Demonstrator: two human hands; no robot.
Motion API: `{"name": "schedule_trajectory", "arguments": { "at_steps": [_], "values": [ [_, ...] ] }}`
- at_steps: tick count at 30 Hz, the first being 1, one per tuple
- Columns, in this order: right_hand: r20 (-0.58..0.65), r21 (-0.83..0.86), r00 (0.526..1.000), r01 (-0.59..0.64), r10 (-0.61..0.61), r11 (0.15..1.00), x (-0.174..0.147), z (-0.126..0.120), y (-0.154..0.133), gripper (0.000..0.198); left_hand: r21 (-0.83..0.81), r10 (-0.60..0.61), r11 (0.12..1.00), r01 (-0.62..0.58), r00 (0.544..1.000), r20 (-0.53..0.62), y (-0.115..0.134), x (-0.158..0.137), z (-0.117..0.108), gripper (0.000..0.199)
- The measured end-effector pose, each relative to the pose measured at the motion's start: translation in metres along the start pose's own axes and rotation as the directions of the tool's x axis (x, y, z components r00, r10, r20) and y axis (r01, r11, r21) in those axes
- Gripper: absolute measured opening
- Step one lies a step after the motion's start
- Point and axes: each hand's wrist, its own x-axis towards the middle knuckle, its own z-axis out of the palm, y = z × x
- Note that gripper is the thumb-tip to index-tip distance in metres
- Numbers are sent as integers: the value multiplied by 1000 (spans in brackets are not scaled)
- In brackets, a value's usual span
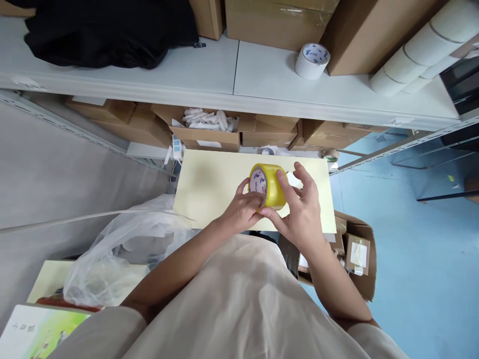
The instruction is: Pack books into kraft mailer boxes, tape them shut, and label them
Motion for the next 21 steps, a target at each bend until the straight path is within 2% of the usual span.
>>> {"name": "schedule_trajectory", "arguments": {
  "at_steps": [7, 11, 18, 21],
  "values": [
    [-27, -113, 1000, -2, -1, 994, -17, 10, 2, 70, -115, -156, 981, 157, 988, 21, 9, 1, 7, 11],
    [-50, -91, 999, 2, -7, 996, -22, 8, 5, 63, -74, -126, 989, 127, 992, 14, 9, 4, 9, 11],
    [-171, -54, 983, 55, -63, 997, -27, 1, 5, 54, -5, -69, 998, 69, 997, -35, 8, 7, 15, 13],
    [-149, 6, 988, 51, -50, 999, -25, -1, 6, 53, -14, -54, 998, 54, 997, -46, 9, 9, 14, 13]
  ]
}}
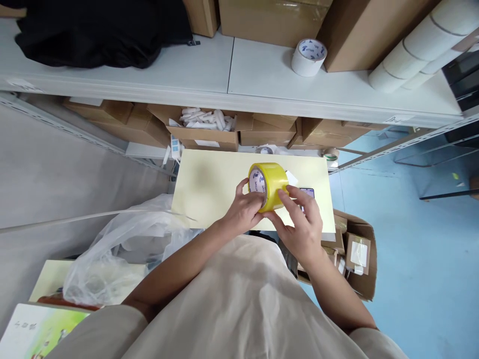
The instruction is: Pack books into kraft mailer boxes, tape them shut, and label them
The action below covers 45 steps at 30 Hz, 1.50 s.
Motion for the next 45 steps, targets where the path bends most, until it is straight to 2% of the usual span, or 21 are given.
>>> {"name": "schedule_trajectory", "arguments": {
  "at_steps": [4, 12, 19, 25, 29, 36, 41, 45],
  "values": [
    [72, 100, 997, -32, 25, 994, 7, 1, 2, 54, -41, 12, 999, -12, 1000, -1, 5, 1, 0, 13],
    [-37, 148, 999, 14, -9, 989, 9, 10, 4, 37, -36, -16, 999, 16, 1000, 18, 21, 2, 1, 16],
    [-14, 170, 1000, 21, -19, 985, 10, 9, 7, 26, -28, -74, 997, 75, 997, 26, 29, 2, 4, 17],
    [-30, 168, 1000, 16, -11, 986, 12, 6, 9, 37, -40, -138, 989, 141, 988, 68, 35, 6, 4, 15],
    [1, 195, 1000, -4, 4, 981, 14, 7, 12, 31, -14, -150, 988, 152, 984, 92, 36, 7, 3, 15],
    [-52, 218, 998, -13, 25, 976, 7, 14, 16, 18, -37, -197, 979, 201, 975, 102, 40, 7, 9, 14],
    [-46, 219, 997, -54, 65, 974, 9, 14, 19, 30, -53, -231, 970, 238, 966, 117, 41, 11, 9, 14],
    [-12, 234, 998, -59, 63, 971, 10, 17, 21, 24, -35, -225, 972, 233, 962, 155, 38, 11, 9, 16]
  ]
}}
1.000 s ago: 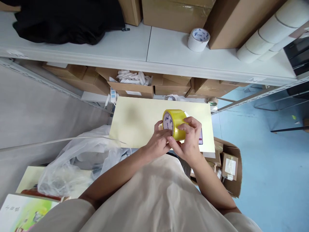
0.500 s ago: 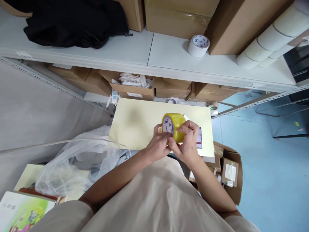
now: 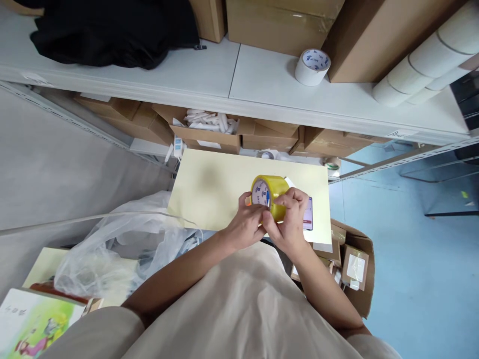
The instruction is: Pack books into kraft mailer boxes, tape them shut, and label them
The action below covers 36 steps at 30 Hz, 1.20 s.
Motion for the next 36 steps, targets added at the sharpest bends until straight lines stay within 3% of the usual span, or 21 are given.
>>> {"name": "schedule_trajectory", "arguments": {
  "at_steps": [5, 10, 14, 19, 23, 26, 30, 33, 36],
  "values": [
    [-14, 35, 1000, -10, 11, 999, -4, -2, 3, 19, -46, -31, 998, 31, 999, 9, -1, -2, 1, 12],
    [99, -51, 995, 34, -28, 998, 2, -26, 7, 42, -103, 3, 995, 2, 999, 47, -6, 2, -8, 13],
    [172, -185, 980, 136, -105, 973, 11, -42, 8, 30, -73, 31, 997, -22, 992, 123, -10, 3, -19, 23],
    [198, -148, 967, 194, -163, 970, 16, -46, 9, 21, -28, 57, 998, -53, 977, 207, -9, -1, -28, 24],
    [375, -198, 896, 326, -235, 924, 21, -51, 8, 20, 14, 78, 996, -84, 961, 264, -10, -6, -33, 24],
    [496, -341, 824, 473, -272, 812, 23, -53, 4, 20, 39, 83, 994, -98, 952, 294, -9, -9, -37, 23],
    [549, -424, 768, 596, -330, 682, 24, -50, 1, 18, 80, 91, 989, -126, 934, 345, -5, -13, -43, 17],
    [546, -404, 751, 625, -373, 668, 24, -47, 1, 16, 118, 100, 981, -153, 926, 363, -4, -16, -46, 15],
    [522, -361, 763, 602, -381, 712, 22, -46, 4, 13, 101, 122, 981, -167, 929, 350, -4, -18, -49, 15]
  ]
}}
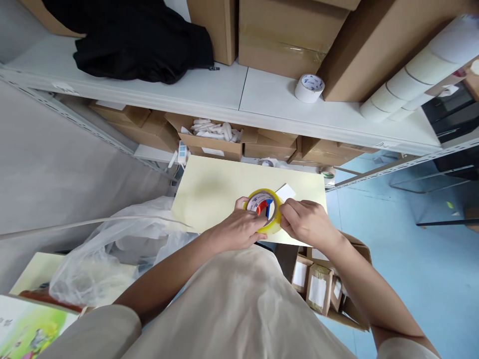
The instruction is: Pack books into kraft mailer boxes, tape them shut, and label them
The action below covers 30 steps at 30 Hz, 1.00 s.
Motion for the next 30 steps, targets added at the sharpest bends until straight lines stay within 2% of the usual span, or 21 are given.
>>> {"name": "schedule_trajectory", "arguments": {
  "at_steps": [7, 11, 13, 18, 22, 25, 28, 30],
  "values": [
    [-71, 237, 997, -20, 38, 971, -11, 7, 0, 10, -176, 4, 984, -14, 999, -53, -3, -4, -1, 20],
    [-95, 439, 983, -100, 157, 893, -17, 4, -1, 12, -212, -1, 977, -13, 998, -66, -6, -6, -5, 18],
    [-91, 476, 973, -145, 212, 867, -17, 1, -3, 19, -215, 5, 976, -15, 999, -48, -7, -7, -8, 17],
    [-84, 418, 951, -238, 299, 877, -10, -11, -15, 15, -174, 17, 985, -16, 1000, 9, -5, -7, -12, 14],
    [-38, 201, 950, -297, 310, 933, -6, -14, -23, 18, -116, 39, 993, -35, 999, 29, -4, -6, -13, 14],
    [32, 70, 965, -261, 259, 963, -6, -10, -23, 18, -121, 23, 992, -18, 999, 39, -3, -6, -14, 16],
    [67, 109, 972, -231, 225, 967, -7, -6, -19, 17, -128, 15, 992, -11, 999, 34, -3, -6, -15, 17],
    [57, 215, 962, -271, 265, 938, -8, -7, -16, 16, -124, 26, 992, -22, 999, 29, -2, -6, -15, 18]
  ]
}}
